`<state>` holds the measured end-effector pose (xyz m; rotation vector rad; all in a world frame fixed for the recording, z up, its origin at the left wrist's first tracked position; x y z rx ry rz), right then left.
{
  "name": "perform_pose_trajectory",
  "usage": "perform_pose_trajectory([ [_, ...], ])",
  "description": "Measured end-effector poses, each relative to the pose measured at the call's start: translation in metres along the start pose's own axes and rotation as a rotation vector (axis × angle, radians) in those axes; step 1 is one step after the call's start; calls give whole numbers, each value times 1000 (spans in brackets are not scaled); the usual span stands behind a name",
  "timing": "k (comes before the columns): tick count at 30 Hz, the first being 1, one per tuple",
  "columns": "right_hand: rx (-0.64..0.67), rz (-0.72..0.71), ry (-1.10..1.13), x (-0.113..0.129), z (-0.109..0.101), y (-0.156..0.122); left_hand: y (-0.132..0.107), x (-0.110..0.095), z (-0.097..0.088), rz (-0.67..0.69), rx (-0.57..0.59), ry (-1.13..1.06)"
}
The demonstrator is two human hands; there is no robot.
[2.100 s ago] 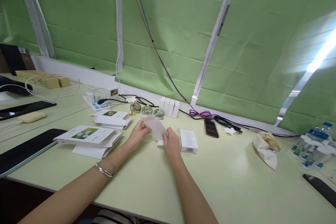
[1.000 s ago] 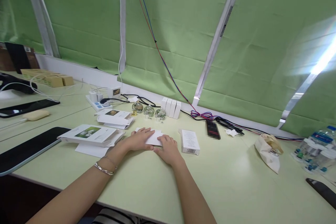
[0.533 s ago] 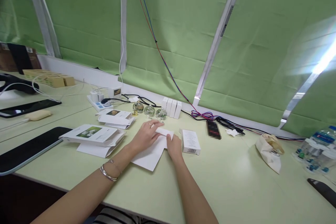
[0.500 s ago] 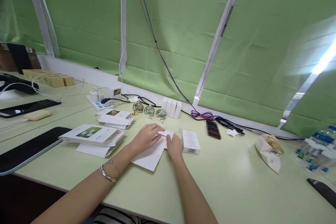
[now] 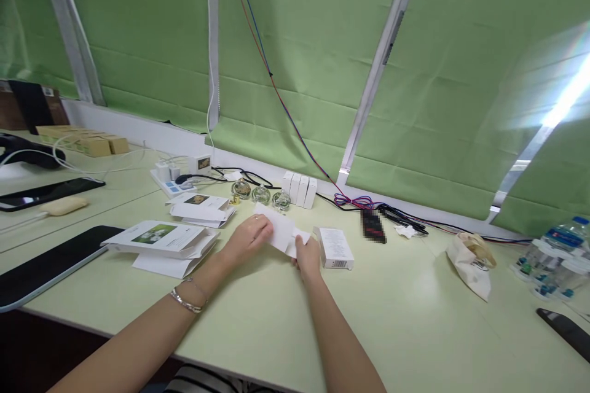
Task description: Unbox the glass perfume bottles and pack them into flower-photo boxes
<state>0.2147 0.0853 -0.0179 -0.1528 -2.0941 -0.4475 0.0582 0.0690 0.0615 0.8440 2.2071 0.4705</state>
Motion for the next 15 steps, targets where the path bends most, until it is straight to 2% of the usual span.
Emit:
perform_pose_trajectory([
  [4, 104, 40, -388, 10, 9, -9, -4, 6, 32, -96, 231, 33],
  [7, 147, 73, -598, 14, 6, -13, -14, 18, 45, -191, 365, 72],
  [12, 196, 37, -783, 17, 2, -17, -32, 38, 63, -308, 549, 137],
  [15, 205, -27, -826, 23, 5, -20, -32, 45, 68, -349, 570, 185],
])
Point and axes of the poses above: each hand's wrist, its own y-axis towards the middle knuckle, its own z-axis out of the palm, x = y × z, the point moved 10 cm from there along y, towards the middle knuckle, and after that the axes turned 13 degrees about -y, right-handed, at the moved point
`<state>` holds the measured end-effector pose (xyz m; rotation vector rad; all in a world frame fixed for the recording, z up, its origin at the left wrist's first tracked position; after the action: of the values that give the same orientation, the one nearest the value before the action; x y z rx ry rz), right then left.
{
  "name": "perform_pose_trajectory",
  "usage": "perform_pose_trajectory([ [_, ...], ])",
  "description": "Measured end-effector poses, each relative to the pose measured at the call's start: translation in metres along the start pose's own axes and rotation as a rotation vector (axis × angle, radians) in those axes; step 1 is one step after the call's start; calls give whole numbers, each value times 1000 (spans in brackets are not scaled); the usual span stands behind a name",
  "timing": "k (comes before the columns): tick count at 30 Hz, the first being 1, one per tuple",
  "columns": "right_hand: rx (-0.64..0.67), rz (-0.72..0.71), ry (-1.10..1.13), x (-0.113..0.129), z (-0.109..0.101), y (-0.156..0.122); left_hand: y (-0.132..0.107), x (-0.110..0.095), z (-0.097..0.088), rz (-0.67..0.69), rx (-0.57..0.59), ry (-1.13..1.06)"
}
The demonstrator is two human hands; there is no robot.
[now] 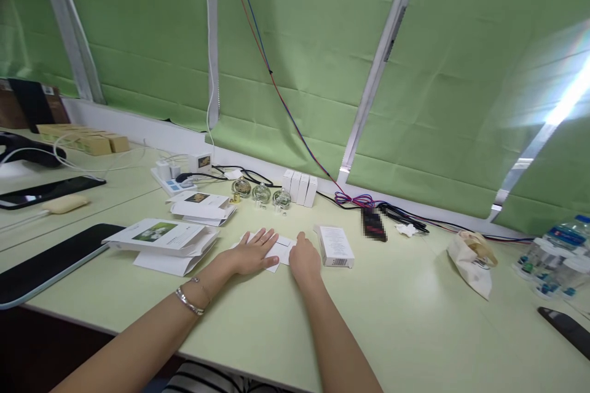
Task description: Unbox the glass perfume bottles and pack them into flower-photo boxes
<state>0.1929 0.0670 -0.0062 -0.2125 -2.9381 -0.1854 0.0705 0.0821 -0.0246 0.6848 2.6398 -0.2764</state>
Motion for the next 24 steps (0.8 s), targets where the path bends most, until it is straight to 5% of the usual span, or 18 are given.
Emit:
perform_pose_trajectory([
  [7, -137, -63, -9, 3, -26, -4, 5, 14, -45, -161, -348, 127],
  [15, -251, 144, -95, -46, -55, -1, 2, 1, -35, -40, -319, 144],
  [24, -117, 402, -144, -96, -33, 0, 5, 17, -45, -124, -458, 151],
])
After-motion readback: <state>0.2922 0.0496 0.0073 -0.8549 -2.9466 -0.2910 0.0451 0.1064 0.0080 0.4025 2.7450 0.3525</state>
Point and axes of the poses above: each hand's wrist, its own y-axis towards the middle knuckle, its own z-axis out of the palm, x = y × z, the point moved 10 cm from there along y, towards the middle knuckle, and after that the axes turned 13 degrees about -y, right-handed, at the moved point
